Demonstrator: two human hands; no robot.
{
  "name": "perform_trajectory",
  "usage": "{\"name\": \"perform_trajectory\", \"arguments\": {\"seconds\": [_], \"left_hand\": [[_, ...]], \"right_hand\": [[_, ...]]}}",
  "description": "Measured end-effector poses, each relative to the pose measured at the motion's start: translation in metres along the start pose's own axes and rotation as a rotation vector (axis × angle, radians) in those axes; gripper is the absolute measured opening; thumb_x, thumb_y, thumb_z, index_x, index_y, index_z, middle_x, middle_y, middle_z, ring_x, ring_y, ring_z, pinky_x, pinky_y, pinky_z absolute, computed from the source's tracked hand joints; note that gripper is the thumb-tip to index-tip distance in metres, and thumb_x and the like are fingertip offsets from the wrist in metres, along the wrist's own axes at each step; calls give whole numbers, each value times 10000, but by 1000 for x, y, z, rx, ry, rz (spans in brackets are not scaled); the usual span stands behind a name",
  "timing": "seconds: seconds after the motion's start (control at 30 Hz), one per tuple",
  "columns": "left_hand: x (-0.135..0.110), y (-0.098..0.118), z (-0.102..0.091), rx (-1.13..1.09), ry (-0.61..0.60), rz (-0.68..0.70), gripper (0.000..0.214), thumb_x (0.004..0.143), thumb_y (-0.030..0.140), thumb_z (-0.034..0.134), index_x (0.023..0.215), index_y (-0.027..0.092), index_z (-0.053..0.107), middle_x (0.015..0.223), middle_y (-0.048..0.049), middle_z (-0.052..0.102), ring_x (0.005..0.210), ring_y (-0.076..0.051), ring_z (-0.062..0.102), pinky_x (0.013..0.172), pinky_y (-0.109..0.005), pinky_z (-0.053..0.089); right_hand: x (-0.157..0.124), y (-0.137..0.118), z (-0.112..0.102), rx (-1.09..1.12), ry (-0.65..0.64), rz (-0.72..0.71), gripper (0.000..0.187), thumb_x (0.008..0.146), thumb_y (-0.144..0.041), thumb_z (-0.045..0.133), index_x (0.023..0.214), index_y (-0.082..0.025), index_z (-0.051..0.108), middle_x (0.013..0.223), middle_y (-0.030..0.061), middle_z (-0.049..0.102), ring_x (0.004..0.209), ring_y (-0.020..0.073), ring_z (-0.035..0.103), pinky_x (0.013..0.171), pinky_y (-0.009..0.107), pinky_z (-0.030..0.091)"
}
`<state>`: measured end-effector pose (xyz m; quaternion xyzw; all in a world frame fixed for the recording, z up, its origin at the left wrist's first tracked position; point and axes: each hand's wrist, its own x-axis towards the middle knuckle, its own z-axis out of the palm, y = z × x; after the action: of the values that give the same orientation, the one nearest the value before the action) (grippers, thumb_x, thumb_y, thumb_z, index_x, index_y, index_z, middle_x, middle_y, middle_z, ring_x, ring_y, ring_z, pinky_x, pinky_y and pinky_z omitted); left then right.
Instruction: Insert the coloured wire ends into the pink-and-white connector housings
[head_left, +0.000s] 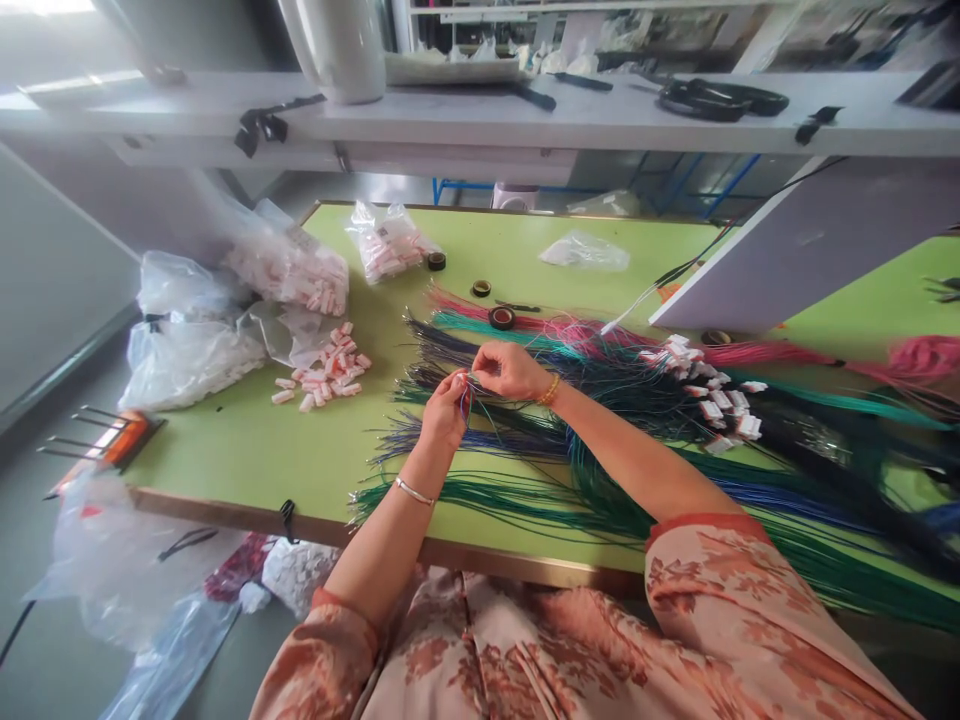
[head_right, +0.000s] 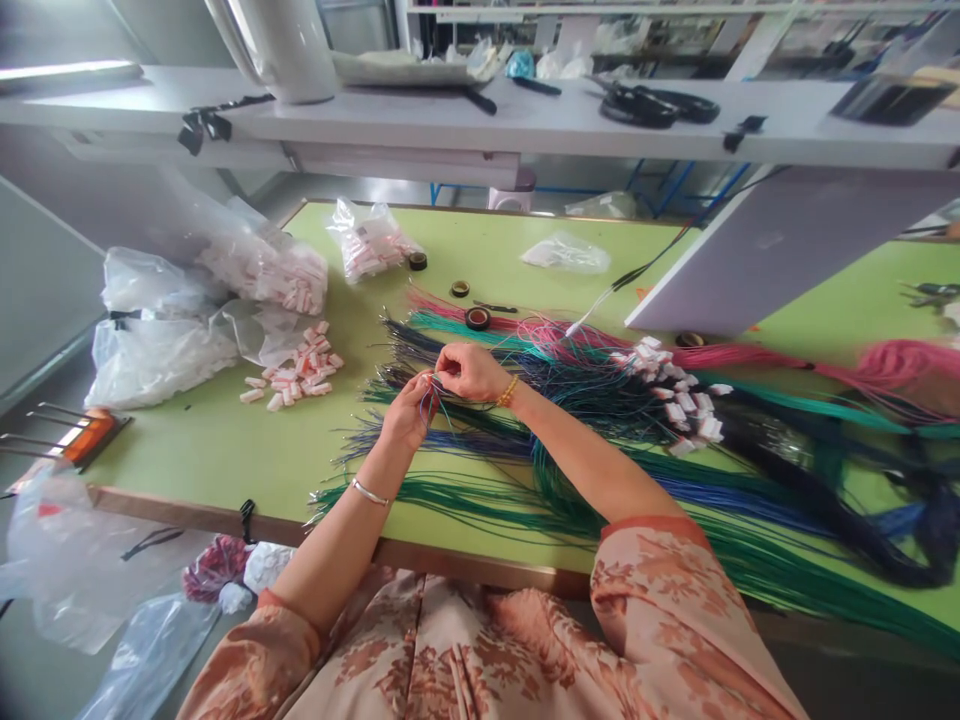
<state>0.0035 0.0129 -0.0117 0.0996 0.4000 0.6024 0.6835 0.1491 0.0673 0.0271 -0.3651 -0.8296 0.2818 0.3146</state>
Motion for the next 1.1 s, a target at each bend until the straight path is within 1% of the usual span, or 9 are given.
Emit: {"name": "perform_trajectory", "arguments": {"seconds": [0.2, 0.43, 0.67, 0.9, 1.03, 1.1], "left_hand": [[2, -1, 0, -7, -2, -8, 133, 739, 98, 758, 845, 140, 689, 725, 11, 657, 622, -52, 575, 658, -173, 481], [6, -5, -4, 9, 8, 13, 217, 684, 125, 806, 864, 148, 686, 782, 2, 678, 676, -64, 604, 728, -200, 498], [6, -8, -3, 8, 14, 51, 204, 659, 92, 803, 830, 140, 703, 757, 1, 693, 678, -63, 615, 727, -188, 495], [8, -15, -5, 99, 41, 145, 294, 582, 205, 868, 832, 153, 724, 737, -5, 701, 698, -93, 623, 755, -243, 484], [10, -18, -7, 180, 42, 183, 320, 561, 268, 877, 819, 148, 731, 691, 2, 679, 649, -91, 589, 724, -257, 462], [11, -18, -8, 175, 50, 187, 332, 546, 275, 881, 811, 146, 729, 690, 1, 678, 640, -86, 579, 715, -256, 457]], "right_hand": [[-1, -1, 2, -40, 5, 8, 39, 732, -211, 600, 719, -174, 606, 703, 21, 647, 622, 124, 553, 595, 235, 417], [-3, 0, 6, -113, 41, 6, 14, 718, -183, 603, 713, -185, 616, 719, 32, 654, 670, 148, 561, 651, 256, 438], [-5, 2, 7, -80, 37, 58, 36, 718, -204, 601, 715, -176, 624, 708, 30, 664, 625, 134, 565, 609, 243, 426], [-8, 11, 13, 52, -6, 123, 95, 740, -257, 607, 730, -164, 626, 654, 11, 664, 565, 115, 561, 546, 219, 396], [-10, 15, 18, 35, 10, 106, 112, 759, -262, 601, 722, -159, 625, 667, 19, 669, 571, 115, 555, 554, 221, 385], [-11, 15, 17, -6, 7, 81, 114, 774, -258, 592, 742, -158, 637, 691, 23, 675, 593, 116, 555, 575, 222, 387]]}}
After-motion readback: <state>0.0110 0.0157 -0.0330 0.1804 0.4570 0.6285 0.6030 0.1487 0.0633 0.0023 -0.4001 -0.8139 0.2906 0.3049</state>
